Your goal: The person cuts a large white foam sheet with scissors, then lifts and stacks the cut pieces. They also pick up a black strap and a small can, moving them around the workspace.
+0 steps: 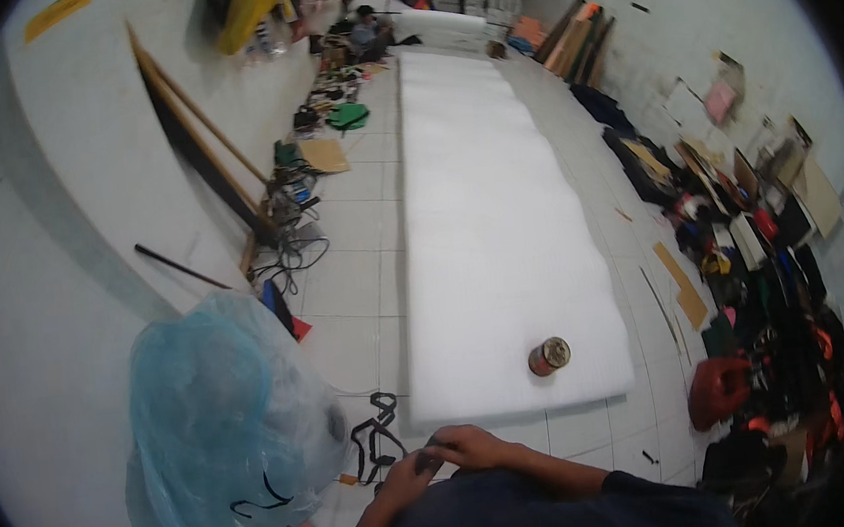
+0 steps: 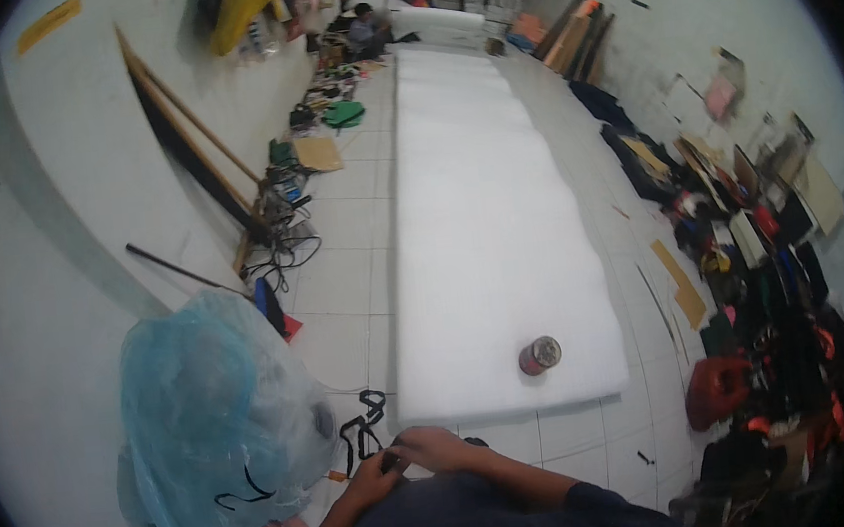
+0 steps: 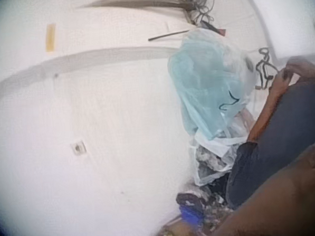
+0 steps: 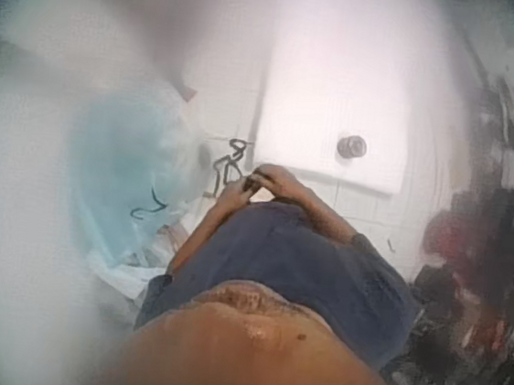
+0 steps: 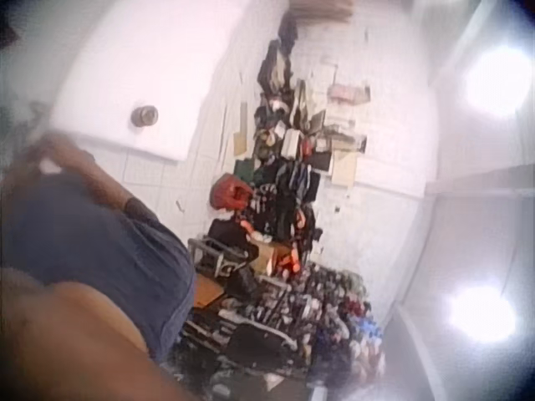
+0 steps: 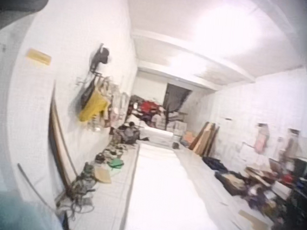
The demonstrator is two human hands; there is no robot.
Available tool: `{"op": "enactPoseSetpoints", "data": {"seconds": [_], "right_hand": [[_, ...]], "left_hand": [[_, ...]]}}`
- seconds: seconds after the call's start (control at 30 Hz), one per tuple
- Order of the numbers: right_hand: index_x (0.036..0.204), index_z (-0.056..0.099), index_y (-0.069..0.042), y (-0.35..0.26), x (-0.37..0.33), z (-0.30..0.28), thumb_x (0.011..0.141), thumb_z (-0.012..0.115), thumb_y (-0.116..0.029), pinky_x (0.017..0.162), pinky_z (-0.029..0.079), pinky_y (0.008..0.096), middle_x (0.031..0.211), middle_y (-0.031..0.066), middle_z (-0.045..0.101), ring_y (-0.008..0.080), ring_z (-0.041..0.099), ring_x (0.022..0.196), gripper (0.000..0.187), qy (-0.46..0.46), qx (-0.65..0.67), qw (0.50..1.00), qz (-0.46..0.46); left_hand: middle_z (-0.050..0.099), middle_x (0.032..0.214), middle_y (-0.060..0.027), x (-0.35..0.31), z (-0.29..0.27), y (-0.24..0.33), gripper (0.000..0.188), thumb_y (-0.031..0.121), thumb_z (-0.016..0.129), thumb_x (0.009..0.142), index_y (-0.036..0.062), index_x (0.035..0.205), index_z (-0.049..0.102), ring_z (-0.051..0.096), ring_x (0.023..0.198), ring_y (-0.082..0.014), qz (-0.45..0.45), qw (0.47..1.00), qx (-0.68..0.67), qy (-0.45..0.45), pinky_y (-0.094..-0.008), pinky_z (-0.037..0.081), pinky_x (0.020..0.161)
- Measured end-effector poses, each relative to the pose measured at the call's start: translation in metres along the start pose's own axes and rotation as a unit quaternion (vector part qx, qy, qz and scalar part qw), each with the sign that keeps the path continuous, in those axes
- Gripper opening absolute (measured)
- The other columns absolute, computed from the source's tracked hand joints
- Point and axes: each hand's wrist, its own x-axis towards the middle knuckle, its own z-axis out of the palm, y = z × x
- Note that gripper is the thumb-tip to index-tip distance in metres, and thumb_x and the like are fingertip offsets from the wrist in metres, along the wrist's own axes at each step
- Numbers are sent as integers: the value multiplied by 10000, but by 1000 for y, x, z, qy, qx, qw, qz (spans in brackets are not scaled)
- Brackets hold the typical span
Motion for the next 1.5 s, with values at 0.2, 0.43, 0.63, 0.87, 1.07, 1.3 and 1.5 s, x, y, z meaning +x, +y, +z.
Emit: {"op": "enactPoseSetpoints", "data": {"seconds": [0.2, 0.43, 0.63, 0.87, 1.07, 1.3, 1.5], "right_hand": [[931, 653, -36, 39, 0, 17, 982, 568, -318, 638, 437, 257, 735, -27, 540, 75, 498, 702, 299, 126, 236, 957, 115], [905, 650, -9, 60, 2, 47, 954, 577, -389, 661, 479, 287, 746, 22, 589, 115, 547, 697, 390, 98, 320, 921, 198], [919, 655, -18, 88, -13, 59, 936, 584, -448, 681, 479, 292, 766, 43, 601, 132, 562, 743, 437, 52, 302, 933, 188], [1031, 673, 7, 198, -59, 55, 867, 592, -522, 891, 484, 429, 1036, 216, 676, 365, 638, 991, 560, 75, 23, 956, 284], [1022, 697, -3, 355, -207, 71, 843, 606, -453, 897, 500, 435, 1022, 215, 688, 364, 648, 1000, 493, 155, 55, 829, 535], [1056, 624, 31, 347, -200, 80, 887, 655, -370, 537, 513, 326, 807, 120, 671, 185, 628, 636, 436, 189, 190, 834, 483], [1039, 630, 30, 340, -163, 47, 889, 653, -365, 561, 513, 320, 816, 124, 672, 178, 630, 666, 423, 186, 205, 860, 429]], "left_hand": [[636, 791, -121, -19, -21, 4, 333, 334, 555, 960, 18, 1016, 644, 611, 754, -217, -18, 995, 86, 52, -338, 466, 688], [653, 823, -186, -22, -8, -14, 334, 333, 548, 945, 21, 999, 654, 644, 780, -336, -14, 988, 86, 129, -395, 478, 706], [670, 923, -210, -13, 6, -55, 336, 319, 559, 929, 14, 1027, 658, 654, 893, -368, -10, 981, 128, 145, -409, 493, 781], [673, 934, -229, -26, -29, -123, 362, 340, 567, 902, 9, 1000, 677, 641, 930, -404, -99, 946, 212, 225, -461, 483, 820], [673, 954, -236, -65, -58, -238, 311, 291, 560, 884, 23, 947, 706, 638, 944, -415, -291, 890, 311, 164, -470, 481, 847], [566, 652, -123, -111, -60, -316, 229, 162, 570, 862, -12, 726, 629, 536, 514, -246, -281, 912, 277, 109, -395, 440, 534], [678, 812, -197, -49, -36, -245, 281, 240, 618, 861, -33, 865, 683, 655, 781, -329, -223, 899, 147, 348, -417, 472, 717]]}}
